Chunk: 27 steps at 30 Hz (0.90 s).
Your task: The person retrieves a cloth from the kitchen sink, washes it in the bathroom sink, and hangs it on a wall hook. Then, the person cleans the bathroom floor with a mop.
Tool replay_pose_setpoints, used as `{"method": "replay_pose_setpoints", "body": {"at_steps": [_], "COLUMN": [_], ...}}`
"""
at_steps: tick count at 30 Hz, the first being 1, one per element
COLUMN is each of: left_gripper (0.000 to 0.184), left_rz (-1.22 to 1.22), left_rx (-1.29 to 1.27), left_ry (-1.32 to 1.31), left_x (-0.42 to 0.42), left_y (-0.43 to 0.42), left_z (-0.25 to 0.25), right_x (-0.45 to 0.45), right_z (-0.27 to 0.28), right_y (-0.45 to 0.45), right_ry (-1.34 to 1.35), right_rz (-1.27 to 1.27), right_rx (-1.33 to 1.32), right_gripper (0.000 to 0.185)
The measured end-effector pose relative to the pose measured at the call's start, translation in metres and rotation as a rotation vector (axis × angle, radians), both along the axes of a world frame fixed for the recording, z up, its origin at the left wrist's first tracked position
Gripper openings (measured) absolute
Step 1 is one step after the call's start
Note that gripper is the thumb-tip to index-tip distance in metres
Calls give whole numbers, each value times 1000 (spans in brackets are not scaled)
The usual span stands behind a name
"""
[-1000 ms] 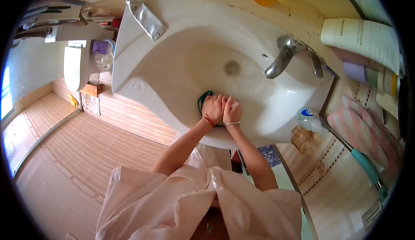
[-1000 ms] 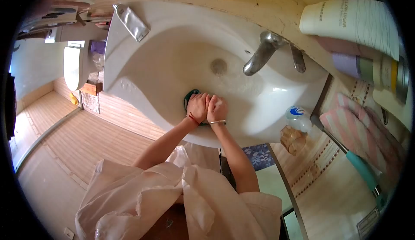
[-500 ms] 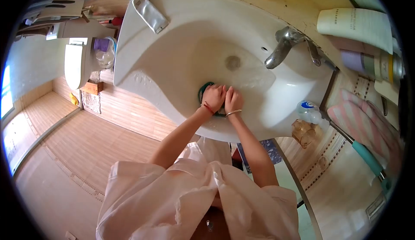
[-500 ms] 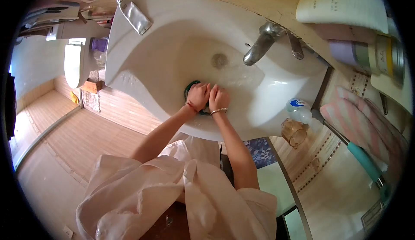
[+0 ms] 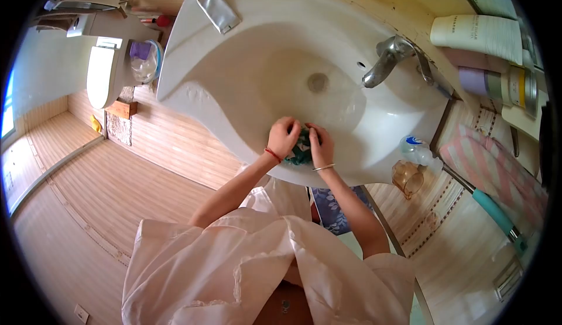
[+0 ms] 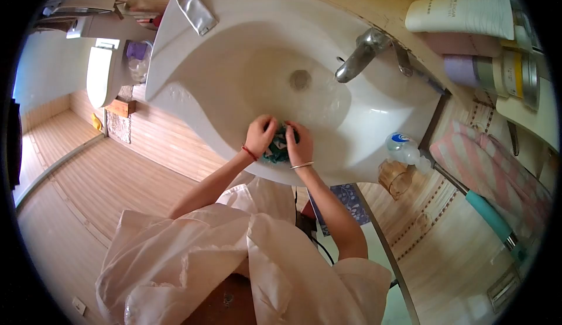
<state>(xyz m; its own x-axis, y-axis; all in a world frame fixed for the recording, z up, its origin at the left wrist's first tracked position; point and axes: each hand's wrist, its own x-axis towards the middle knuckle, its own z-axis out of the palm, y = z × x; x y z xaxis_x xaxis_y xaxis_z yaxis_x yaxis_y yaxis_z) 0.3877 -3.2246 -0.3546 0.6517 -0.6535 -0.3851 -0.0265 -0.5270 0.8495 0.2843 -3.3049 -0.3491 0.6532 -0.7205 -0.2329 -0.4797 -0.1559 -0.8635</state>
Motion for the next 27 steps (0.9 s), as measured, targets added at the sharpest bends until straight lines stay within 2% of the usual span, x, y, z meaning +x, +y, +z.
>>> {"method": "replay_pose_setpoints", "body": {"at_steps": [1,2,3,5,8,11,12,15,18,21,23,25,26,27], "left_gripper": [26,23,24,24,26,30,32,31,30,22,14,13,14,18], "left_rz": [147,196,187,100,-21,-4,30,12,217,442,382,226,147,35], "left_rx": [50,-37,20,13,101,204,179,235,128,10,30,31,33,-14], "left_ry": [74,-83,-386,-459,-348,-213,-258,-115,-68,-15,-85,-418,-582,-612], "left_x": [-3,-13,-24,-22,-15,-7,-8,-4,10,49,82,97,101,104], "left_y": [-2,-6,-10,-9,-11,-23,-26,-30,-41,-44,-40,-40,-41,-43], "left_z": [-1,-13,-25,-25,-35,-37,-44,-46,-39,-10,-10,-16,-13,-10], "right_x": [4,8,8,8,16,21,24,26,30,27,21,8,5,2], "right_z": [8,10,-1,-11,-13,-31,-36,-43,-44,-41,-39,-35,-26,-18], "right_y": [7,16,20,18,12,5,1,-4,-22,-57,-93,-117,-125,-130], "right_ry": [25,-1,-19,77,179,231,297,543,445,261,225,221,212,204], "right_rz": [17,34,72,209,231,195,183,197,24,-245,-244,-167,-108,-48], "right_rx": [-64,-206,-299,-377,-348,-339,-291,-188,153,179,64,-248,-304,-358], "right_gripper": [25,25,25,29,29,32,35,34,37,39,34,28,27,28]}}
